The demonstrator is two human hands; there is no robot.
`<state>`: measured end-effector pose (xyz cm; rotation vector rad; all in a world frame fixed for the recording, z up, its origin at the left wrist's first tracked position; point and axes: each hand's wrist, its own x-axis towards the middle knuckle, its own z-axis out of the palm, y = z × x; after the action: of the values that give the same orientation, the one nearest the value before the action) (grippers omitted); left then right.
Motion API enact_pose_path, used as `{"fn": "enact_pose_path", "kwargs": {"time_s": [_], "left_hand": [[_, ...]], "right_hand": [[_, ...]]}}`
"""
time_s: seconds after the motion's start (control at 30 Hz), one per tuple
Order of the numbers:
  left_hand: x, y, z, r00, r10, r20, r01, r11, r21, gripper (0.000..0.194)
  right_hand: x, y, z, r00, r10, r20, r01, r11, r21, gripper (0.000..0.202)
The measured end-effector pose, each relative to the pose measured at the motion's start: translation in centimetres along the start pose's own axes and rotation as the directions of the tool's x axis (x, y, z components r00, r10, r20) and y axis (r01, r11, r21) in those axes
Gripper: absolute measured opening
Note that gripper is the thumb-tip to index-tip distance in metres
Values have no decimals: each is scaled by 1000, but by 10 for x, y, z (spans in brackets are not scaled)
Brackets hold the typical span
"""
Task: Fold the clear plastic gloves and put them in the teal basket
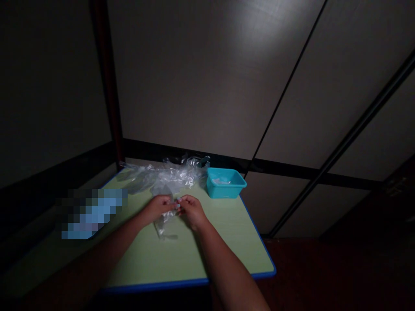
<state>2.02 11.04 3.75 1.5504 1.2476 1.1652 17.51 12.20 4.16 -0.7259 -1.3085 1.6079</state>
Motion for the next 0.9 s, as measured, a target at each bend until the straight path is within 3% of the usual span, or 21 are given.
{"fn": "enact_pose_path", "kwargs": {"time_s": [0.07, 0.13, 0.23, 0.4, 0.5, 0.6, 0.67, 0.77, 0.9], "left_hand": [[-2, -1, 0, 998, 56, -30, -49, 981, 190, 44], [-6, 0, 3, 993, 114, 12, -112, 941, 320, 37], [-10, 4, 10, 987, 134, 90, -157, 925, 345, 25], [-11, 9, 17, 985, 147, 92, -149, 989, 11, 23], [-10, 11, 14, 990, 99, 97, -82, 983, -167, 34], [-7, 13, 10, 997, 28, -67, -49, 943, -329, 41], [-4, 13, 6, 976, -15, -216, -79, 905, -417, 45], [-1, 12, 2, 944, -56, -324, -117, 864, -489, 48], [0, 9, 2, 963, -72, -260, -62, 879, -473, 53]], "right_hand": [[-1, 2, 1, 1000, 13, 18, -13, 1000, -23, 37], [-2, 4, 2, 995, 48, 89, -46, 998, -32, 39], [-2, 5, 3, 984, 49, 170, -47, 999, -17, 39], [-3, 4, 2, 988, -27, 151, 30, 999, -20, 35], [-2, 1, 0, 992, -36, 119, 38, 999, -15, 37], [-2, -3, -3, 995, -45, 85, 45, 999, 0, 36], [-1, -6, -6, 998, -49, 32, 48, 999, 26, 34], [2, -5, -10, 998, -37, -58, 40, 997, 62, 35], [5, 0, -11, 984, 1, -175, 21, 992, 125, 41]]}}
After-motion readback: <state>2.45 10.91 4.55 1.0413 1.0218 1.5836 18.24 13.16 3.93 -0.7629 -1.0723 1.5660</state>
